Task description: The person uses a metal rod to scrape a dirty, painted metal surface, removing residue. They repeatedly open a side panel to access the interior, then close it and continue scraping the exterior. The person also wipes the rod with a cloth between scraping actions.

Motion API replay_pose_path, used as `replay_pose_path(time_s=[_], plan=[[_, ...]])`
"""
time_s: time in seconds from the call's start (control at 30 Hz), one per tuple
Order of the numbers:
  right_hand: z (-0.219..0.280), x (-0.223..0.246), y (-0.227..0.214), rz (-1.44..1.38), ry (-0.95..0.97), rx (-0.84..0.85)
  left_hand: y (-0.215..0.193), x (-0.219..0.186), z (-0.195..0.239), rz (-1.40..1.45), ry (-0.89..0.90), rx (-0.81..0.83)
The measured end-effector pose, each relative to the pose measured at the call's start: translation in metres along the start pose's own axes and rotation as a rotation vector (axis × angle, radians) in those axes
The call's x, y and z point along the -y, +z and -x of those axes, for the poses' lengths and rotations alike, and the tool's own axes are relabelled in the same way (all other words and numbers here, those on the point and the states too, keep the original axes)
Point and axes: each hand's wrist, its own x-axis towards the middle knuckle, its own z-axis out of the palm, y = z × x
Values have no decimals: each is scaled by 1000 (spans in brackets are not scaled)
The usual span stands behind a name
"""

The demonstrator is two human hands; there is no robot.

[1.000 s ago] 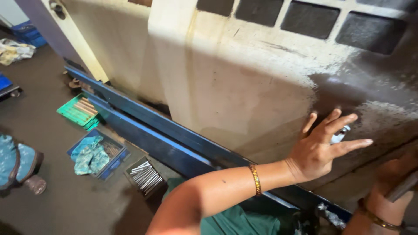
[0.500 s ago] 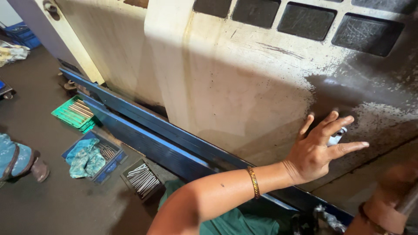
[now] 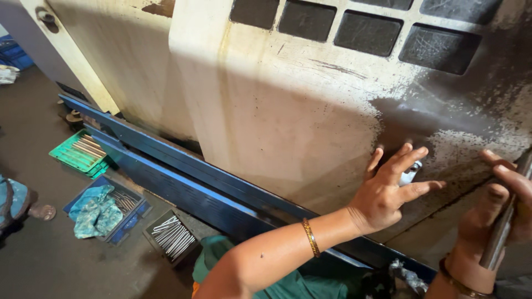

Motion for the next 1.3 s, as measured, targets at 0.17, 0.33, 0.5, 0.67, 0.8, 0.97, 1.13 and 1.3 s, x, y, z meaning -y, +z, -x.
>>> replay_pose_path(time_s=[0.17,0.33,0.5,0.67,0.8,0.97,1.13,1.3], plan=[[6,-12,0,-21,-3,7,3,-1,1,35,-13,-14],[5,-20,3,-22,-76,-6,9,-11,5,-2,-105,-71],[-9,-16,5,90,-195,-15,10,-6,5,69,-75,-76],[-16,-11,1,279,-251,-9,7,1,3,166,-15,-40],[-12,-16,-10,394,-289,60,11,-2,6,141,-24,-65],[-7,-20,-7,352,-272,26,10,-2,6,145,-28,-82],[-13,-11,-5,351,-256,22,5,-6,4,129,-38,-81],[-26,7,-4,433,-228,-1,1,-8,0,115,-36,-77]])
